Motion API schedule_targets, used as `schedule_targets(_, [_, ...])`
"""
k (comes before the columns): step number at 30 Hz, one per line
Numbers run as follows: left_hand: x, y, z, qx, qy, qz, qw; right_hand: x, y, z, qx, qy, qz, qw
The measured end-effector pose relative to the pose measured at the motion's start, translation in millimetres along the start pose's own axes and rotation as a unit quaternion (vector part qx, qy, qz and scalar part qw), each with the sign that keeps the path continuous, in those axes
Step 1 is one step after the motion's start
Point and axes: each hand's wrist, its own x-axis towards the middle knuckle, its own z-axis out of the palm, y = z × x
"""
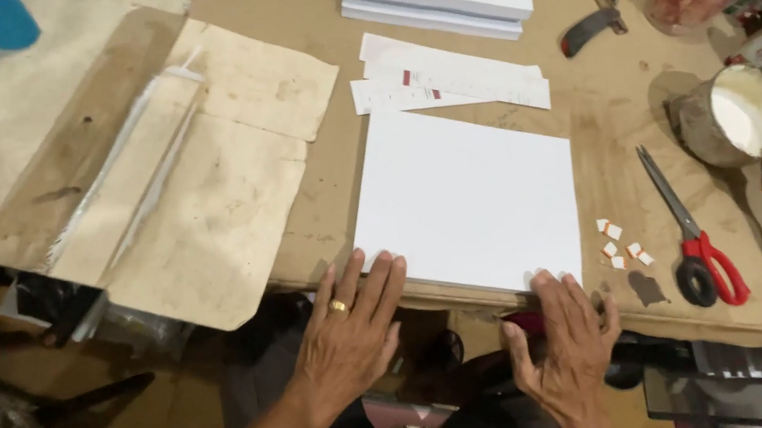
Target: Applying glue to paper covers and attaching small labels to them in a print shop finishing area.
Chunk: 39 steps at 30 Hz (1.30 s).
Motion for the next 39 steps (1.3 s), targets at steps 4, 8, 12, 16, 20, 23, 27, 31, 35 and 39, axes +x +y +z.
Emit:
schedule_targets(4, [3.5, 5.3, -4.4, 0.058, 0.006, -0.016, 0.998, 6.0, -3.8, -3.4, 0.004, -0.017, 0.016, 1.0])
schedule_targets(8, [4.7, 9.4, -1.8, 0.055, -0.006, -0.027, 0.998, 13.8, -4.1, -10.7, 0.012, -0.056, 0.028, 0.998])
schedule_targets(12, [9.1, 13.6, -3.8, 0.057, -0.019, -0.038, 0.997, 24.0, -24.8, -22.0, 0.068, -0.154, 0.096, 0.981])
schedule_targets(16, [11.7, 18.7, -5.9, 0.06, -0.007, -0.06, 0.996, 33.2, -75.2, -21.1, 0.171, -0.064, -0.062, 0.981])
schedule_targets(20, [15.7, 19.5, -8.5, 0.062, 0.016, -0.072, 0.995, 40.8, -88.3, -11.5, 0.224, -0.078, -0.087, 0.968])
schedule_targets(23, [13.3, 19.3, -7.9, 0.08, -0.01, -0.062, 0.995, 39.1, -75.6, -11.4, 0.218, -0.057, -0.071, 0.972])
schedule_targets(27, [16.6, 21.5, -10.2, 0.077, 0.003, -0.064, 0.995, 38.9, -58.2, -9.6, 0.209, -0.071, -0.095, 0.971])
schedule_targets(31, [17.9, 21.3, -10.5, 0.096, 0.018, -0.067, 0.993, 40.2, -23.7, -21.6, 0.17, -0.121, -0.035, 0.977])
schedule_targets(35, [14.7, 19.9, -5.7, 0.077, 0.012, -0.069, 0.995, 43.8, 14.4, -37.2, 0.107, -0.067, -0.026, 0.992])
schedule_targets(39, [15.9, 10.5, -11.2, 0.051, 0.015, -0.072, 0.996, 16.9, 50.0, -33.6, 0.067, 0.01, 0.029, 0.997])
